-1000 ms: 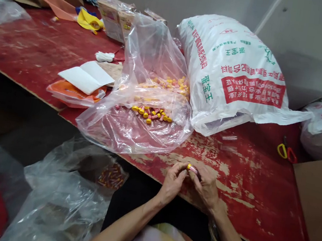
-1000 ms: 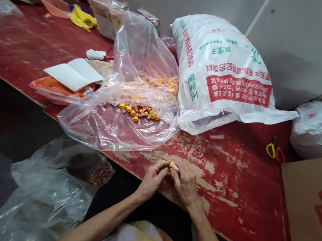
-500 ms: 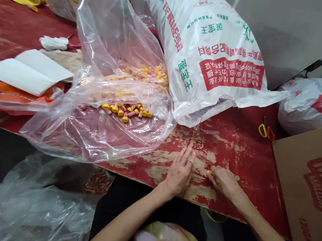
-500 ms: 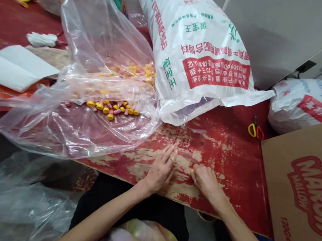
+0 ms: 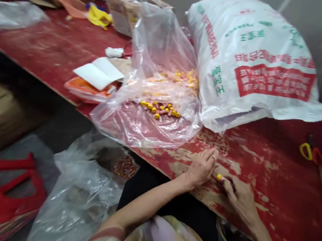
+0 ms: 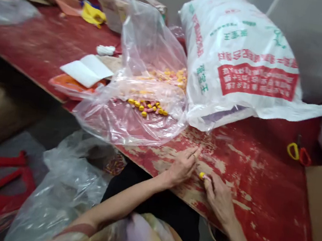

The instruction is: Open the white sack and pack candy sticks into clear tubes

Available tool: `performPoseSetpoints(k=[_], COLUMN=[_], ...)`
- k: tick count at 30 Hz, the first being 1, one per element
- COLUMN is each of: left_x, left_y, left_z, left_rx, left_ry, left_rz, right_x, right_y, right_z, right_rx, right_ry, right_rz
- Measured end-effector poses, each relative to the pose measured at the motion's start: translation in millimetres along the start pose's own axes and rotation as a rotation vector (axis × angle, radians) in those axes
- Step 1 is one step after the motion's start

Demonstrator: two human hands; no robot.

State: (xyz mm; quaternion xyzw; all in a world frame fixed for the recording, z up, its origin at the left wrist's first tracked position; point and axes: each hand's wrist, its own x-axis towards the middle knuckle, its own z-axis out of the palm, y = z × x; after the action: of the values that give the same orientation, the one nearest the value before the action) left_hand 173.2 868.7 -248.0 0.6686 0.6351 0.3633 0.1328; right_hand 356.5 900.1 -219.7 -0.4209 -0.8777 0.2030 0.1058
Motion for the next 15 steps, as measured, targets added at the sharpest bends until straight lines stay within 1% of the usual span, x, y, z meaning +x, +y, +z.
performPoseSetpoints(k=[2,4,6,7,8,9,10,11,12,13,14,15], left_x=[-27,-55,-81,-93,-105,-117,-129,-142,-156,-170,-184,-198], left_y=[1,2,1,-2,-6,-13,-22,-32,-45,-60,-75,-90], left_z=[-25,-46,-63,-72,-80,-89,-98,-107,-115,-121,-127,-132], left_rx=[-0.208,-0.442,-0.674,-0.755,-0.796,-0.785,-0.726,-0.625,-0.493,-0.34,-0.188,-0.055], left_ry=[0.062,0.043,-0.004,0.004,0.051,0.133,0.238,0.357,0.464,0.548,0.592,0.594], left_rz=[-0.152,-0.349,-0.535,-0.621,-0.701,-0.768,-0.819,-0.86,-0.889,-0.908,-0.921,-0.935], right_x=[-6,-8,-1,7,16,26,37,46,55,63,70,76], right_y=[-30,-65,-93,-100,-102,-99,-90,-79,-64,-49,-34,-19], right_z=[20,39,52,53,52,47,40,31,23,16,11,8], right_rx=[0.218,0.356,0.393,0.375,0.332,0.273,0.195,0.095,-0.018,-0.155,-0.3,-0.427], right_ry=[0.092,0.113,0.063,0.041,0.031,0.054,0.112,0.184,0.27,0.307,0.281,0.268], right_rz=[-0.009,-0.078,-0.257,-0.365,-0.455,-0.512,-0.525,-0.497,-0.429,-0.357,-0.291,-0.206])
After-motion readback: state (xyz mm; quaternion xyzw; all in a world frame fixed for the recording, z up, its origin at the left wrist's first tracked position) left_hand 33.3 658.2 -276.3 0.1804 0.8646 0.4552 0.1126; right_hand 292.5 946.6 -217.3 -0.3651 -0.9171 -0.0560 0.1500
